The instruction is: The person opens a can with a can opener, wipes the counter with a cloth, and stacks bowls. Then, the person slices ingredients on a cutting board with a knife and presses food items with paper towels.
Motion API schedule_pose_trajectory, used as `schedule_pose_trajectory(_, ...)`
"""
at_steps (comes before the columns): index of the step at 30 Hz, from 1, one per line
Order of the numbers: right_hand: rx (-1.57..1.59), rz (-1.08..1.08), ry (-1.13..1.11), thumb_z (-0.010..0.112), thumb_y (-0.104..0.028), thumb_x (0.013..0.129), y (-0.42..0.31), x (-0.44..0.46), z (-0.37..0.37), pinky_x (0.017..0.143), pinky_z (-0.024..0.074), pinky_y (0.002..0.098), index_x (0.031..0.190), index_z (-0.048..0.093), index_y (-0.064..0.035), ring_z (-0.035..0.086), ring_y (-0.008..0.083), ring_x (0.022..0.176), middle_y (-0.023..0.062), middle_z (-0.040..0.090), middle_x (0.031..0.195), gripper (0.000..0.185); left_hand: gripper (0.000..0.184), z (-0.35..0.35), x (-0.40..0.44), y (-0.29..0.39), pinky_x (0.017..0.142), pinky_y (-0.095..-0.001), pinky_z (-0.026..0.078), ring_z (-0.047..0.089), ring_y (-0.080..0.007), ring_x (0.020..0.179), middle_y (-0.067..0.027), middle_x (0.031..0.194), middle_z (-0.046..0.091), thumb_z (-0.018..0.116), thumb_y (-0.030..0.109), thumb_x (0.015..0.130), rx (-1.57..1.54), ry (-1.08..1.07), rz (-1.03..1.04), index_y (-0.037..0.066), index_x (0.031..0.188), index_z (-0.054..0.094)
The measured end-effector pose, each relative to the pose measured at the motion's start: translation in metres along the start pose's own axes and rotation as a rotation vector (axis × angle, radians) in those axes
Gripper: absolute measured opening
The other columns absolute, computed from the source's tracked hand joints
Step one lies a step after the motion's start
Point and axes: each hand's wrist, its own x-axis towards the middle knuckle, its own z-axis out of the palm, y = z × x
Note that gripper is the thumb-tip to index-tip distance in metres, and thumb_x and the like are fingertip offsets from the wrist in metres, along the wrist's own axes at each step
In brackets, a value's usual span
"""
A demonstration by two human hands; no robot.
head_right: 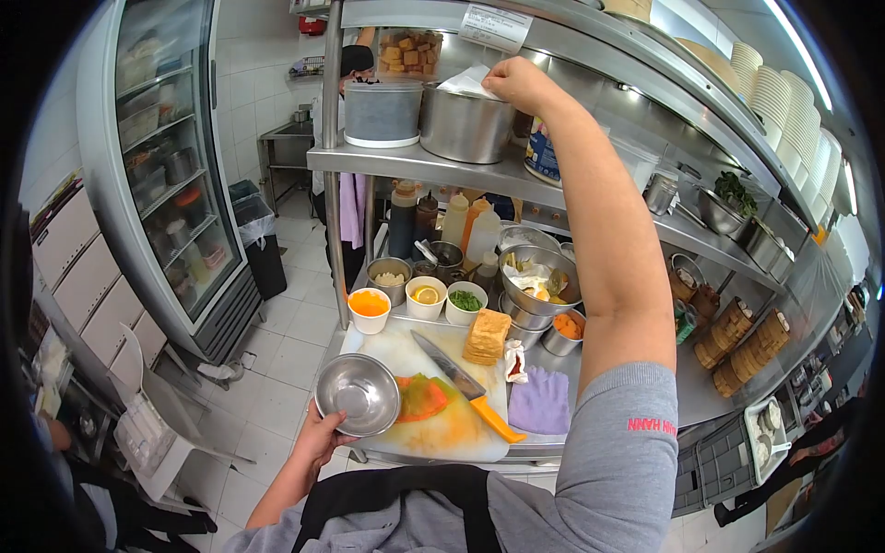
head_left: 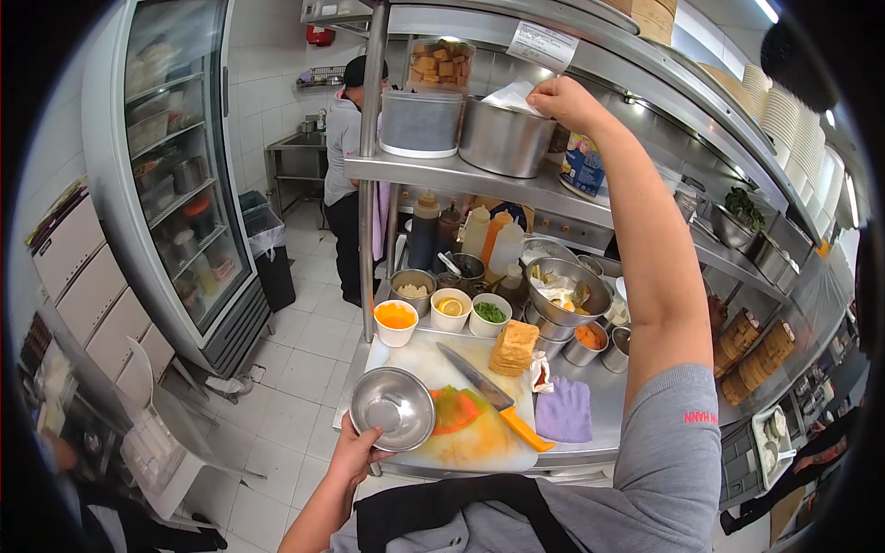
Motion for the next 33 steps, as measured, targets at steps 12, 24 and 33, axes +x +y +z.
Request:
schedule_pose_trajectory(12, -0.454, -0.056, 0.553, 0.052, -0.021, 0.09, -0.027, -0.027, 0.029, 0.075, 0.0512, 0.0461, 0.095, 0.061, -0.0054, 0.065, 0.0346, 0.087, 0.0131, 0.068, 0.095, 0.019, 0.065, 0.012, 0.004, 0.005, 0.073, -0.0413, 0.061, 0.06, -0.031, 0.108, -0.0176, 0.133, 0.041, 0.055, 0.006, 0.088, 0.022, -0.012, -0.011, 0.012, 0.142, 0.019)
schedule_pose_trajectory(24, -0.339, -0.278, 0.773, 0.058, -0.021, 0.088, -0.031, -0.042, 0.033, 0.069, 0.0506, 0.0398, 0.092, 0.062, -0.0096, 0.064, 0.0287, 0.078, 0.0109, 0.066, 0.085, 0.013, 0.067, 0.045, 0.038, 0.027, 0.077, -0.0431, 0.06, 0.06, -0.0306, 0.107, -0.0168, 0.136, 0.041, 0.056, 0.008, 0.09, 0.066, -0.112, 0.026, 0.012, 0.144, 0.016)
schedule_pose_trajectory(33, -0.169, -0.572, 0.393, 0.067, -0.011, 0.075, -0.094, -0.225, 0.205, 0.057, 0.0502, 0.033, 0.088, 0.057, -0.0117, 0.062, 0.0217, 0.068, 0.0037, 0.062, 0.083, 0.017, 0.06, 0.044, 0.067, 0.018, 0.088, -0.0486, 0.055, 0.053, -0.0346, 0.119, -0.0202, 0.139, 0.037, 0.05, 0.03, 0.099, -0.181, -0.145, 0.025, 0.008, 0.142, 0.015)
